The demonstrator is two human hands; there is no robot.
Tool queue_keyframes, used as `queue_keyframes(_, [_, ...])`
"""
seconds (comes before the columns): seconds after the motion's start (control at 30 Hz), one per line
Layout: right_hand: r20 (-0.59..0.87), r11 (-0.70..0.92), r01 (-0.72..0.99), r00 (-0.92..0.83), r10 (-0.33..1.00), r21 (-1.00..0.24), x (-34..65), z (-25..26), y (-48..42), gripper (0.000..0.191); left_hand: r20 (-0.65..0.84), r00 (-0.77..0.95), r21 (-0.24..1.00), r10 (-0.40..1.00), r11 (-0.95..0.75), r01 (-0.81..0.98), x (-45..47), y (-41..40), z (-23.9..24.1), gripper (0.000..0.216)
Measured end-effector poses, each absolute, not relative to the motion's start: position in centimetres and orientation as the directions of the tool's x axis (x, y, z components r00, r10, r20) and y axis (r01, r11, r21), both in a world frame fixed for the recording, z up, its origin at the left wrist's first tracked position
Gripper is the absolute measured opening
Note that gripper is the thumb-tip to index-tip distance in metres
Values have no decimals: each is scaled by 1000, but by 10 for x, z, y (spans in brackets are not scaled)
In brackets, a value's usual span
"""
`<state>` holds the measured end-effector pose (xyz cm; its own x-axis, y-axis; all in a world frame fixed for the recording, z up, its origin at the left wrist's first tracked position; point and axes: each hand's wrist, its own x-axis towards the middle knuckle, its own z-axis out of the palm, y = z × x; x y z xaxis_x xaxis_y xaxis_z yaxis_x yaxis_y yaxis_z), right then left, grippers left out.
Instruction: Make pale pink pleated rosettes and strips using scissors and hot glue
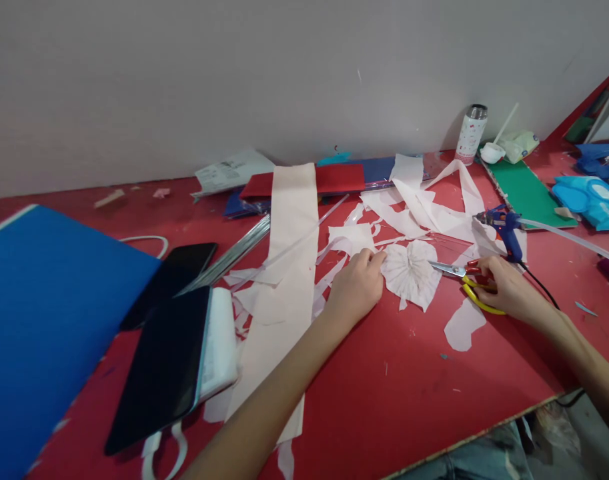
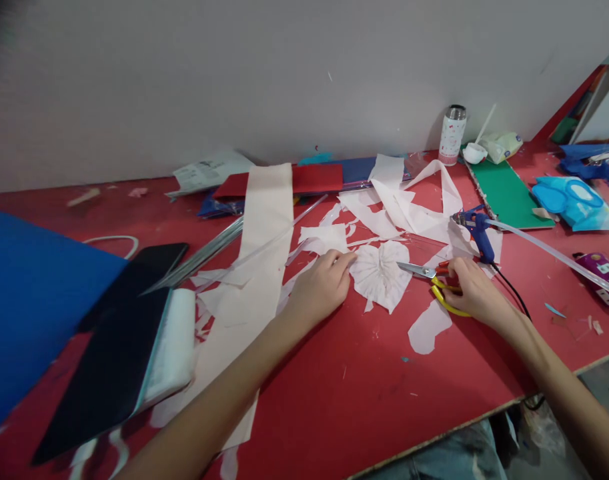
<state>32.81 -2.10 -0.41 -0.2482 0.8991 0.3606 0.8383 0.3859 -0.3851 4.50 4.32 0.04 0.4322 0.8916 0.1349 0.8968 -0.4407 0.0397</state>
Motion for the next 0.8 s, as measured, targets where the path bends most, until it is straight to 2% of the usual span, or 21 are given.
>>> queue_keyframes(0.2, [378,421,817,-274,884,-393,326,-4,-19,27,143,481,-71,865,-475,877,45,46,-7,36])
queue_keyframes(0.4, [400,441,808,-282,872,-391,323,-2,-17,28,159,475,-49,866,-473,880,46,46,-7,37])
queue_keyframes(0.8, [322,386,837,-270,907,-388,323,-1,-17,26,139,465,-14,875,-467,884,46,47,-7,36])
